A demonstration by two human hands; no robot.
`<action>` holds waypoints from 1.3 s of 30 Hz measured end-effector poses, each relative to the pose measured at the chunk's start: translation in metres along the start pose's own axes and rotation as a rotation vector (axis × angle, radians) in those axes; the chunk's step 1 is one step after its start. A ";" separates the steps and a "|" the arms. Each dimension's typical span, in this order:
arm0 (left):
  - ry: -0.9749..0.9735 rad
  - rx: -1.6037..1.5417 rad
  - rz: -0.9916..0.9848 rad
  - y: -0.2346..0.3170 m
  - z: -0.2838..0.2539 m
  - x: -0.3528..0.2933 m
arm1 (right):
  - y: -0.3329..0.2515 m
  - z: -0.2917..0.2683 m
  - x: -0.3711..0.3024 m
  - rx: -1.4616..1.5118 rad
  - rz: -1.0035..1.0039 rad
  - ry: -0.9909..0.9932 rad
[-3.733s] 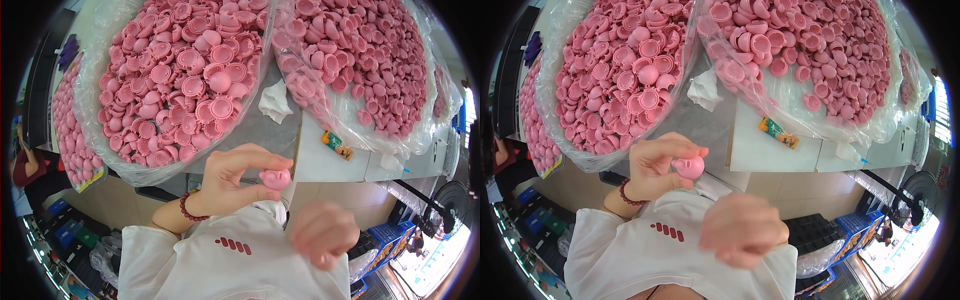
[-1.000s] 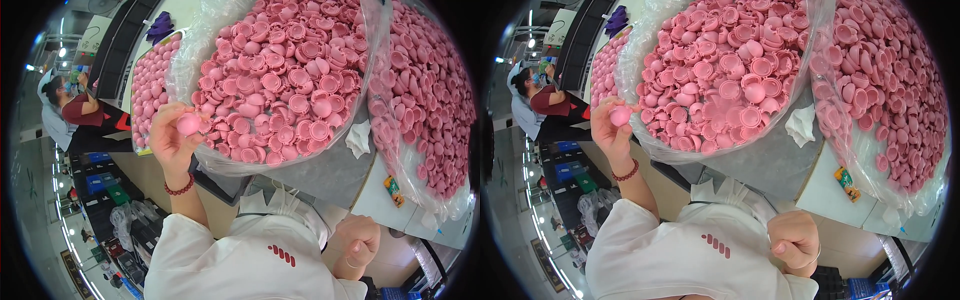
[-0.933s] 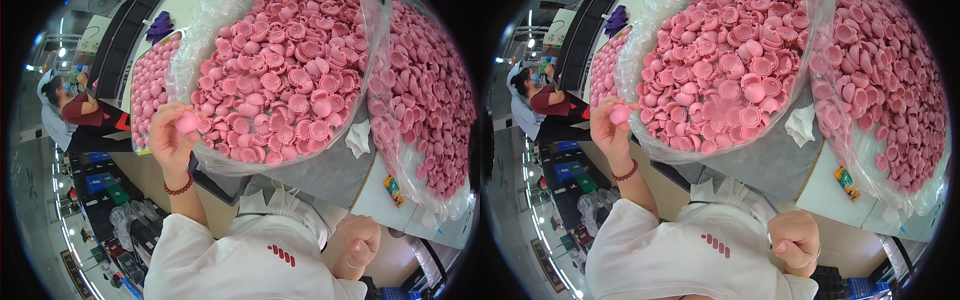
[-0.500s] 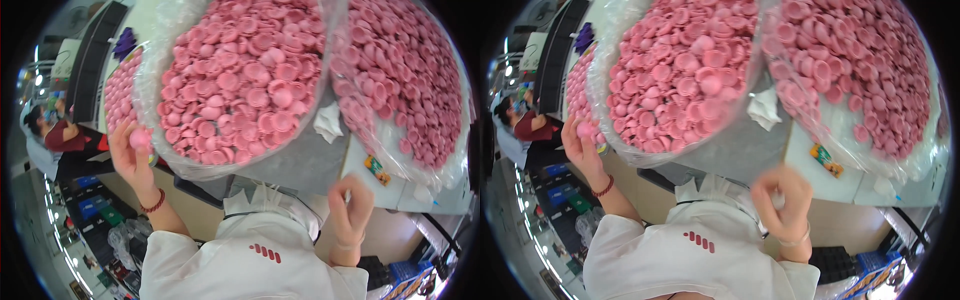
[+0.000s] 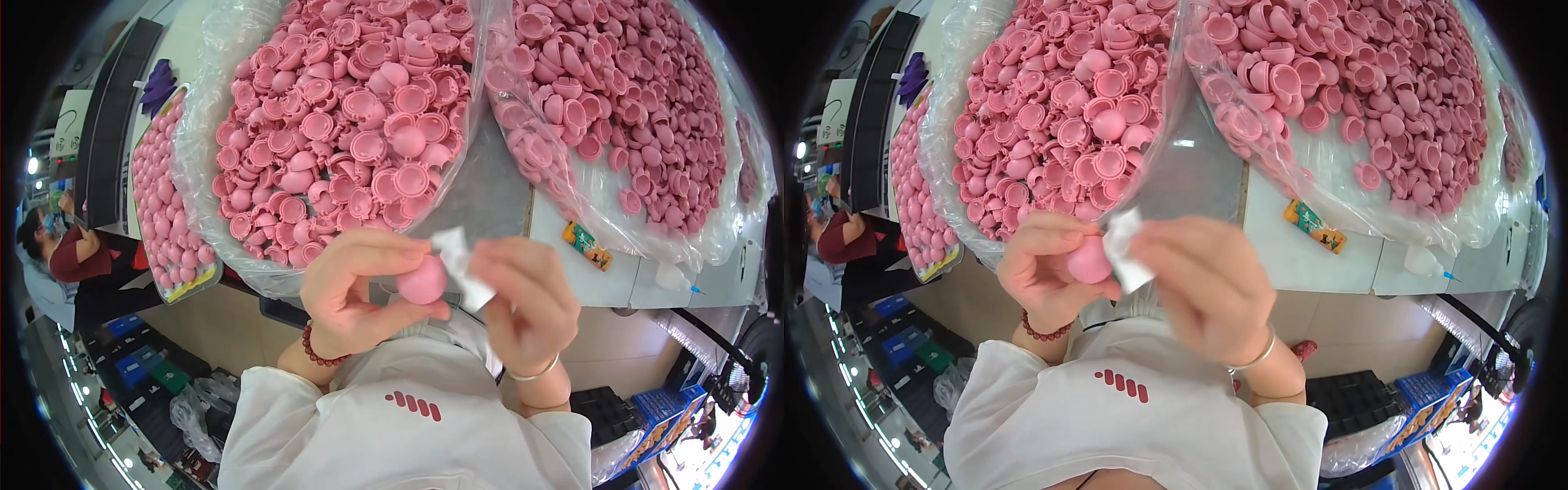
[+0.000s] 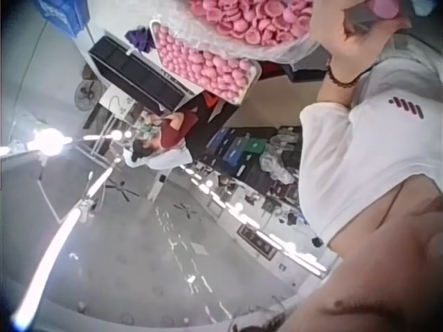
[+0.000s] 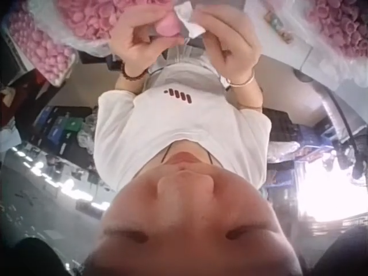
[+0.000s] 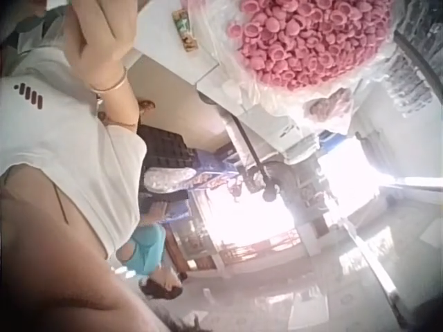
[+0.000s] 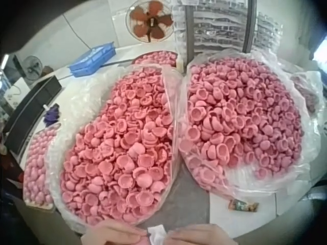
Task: Glue together two halves of pink plastic spheres to create small balls.
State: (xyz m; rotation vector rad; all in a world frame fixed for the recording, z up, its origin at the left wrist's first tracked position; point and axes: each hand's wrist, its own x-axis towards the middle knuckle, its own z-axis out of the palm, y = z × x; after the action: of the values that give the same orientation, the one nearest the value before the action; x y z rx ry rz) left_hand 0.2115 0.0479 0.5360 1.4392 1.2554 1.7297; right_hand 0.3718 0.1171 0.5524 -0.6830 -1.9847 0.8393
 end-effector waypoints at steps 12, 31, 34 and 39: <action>-0.152 0.416 0.003 0.002 0.003 0.004 | -0.005 -0.001 -0.008 -0.419 -0.253 -0.071; 0.372 1.314 -0.275 -0.036 -0.311 -0.041 | -0.022 -0.028 0.022 1.130 -0.240 0.050; 0.351 1.315 -0.440 -0.045 -0.339 -0.046 | -0.033 -0.026 0.031 1.316 -0.237 0.058; 0.431 1.118 -0.616 -0.041 -0.358 -0.049 | -0.049 -0.021 0.039 1.625 -0.217 0.081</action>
State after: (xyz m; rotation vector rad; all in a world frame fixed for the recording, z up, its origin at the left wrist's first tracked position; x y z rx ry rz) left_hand -0.1224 -0.0867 0.4825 0.9294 2.7986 0.8912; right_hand 0.3639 0.1214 0.6179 0.4436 -0.7322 1.7824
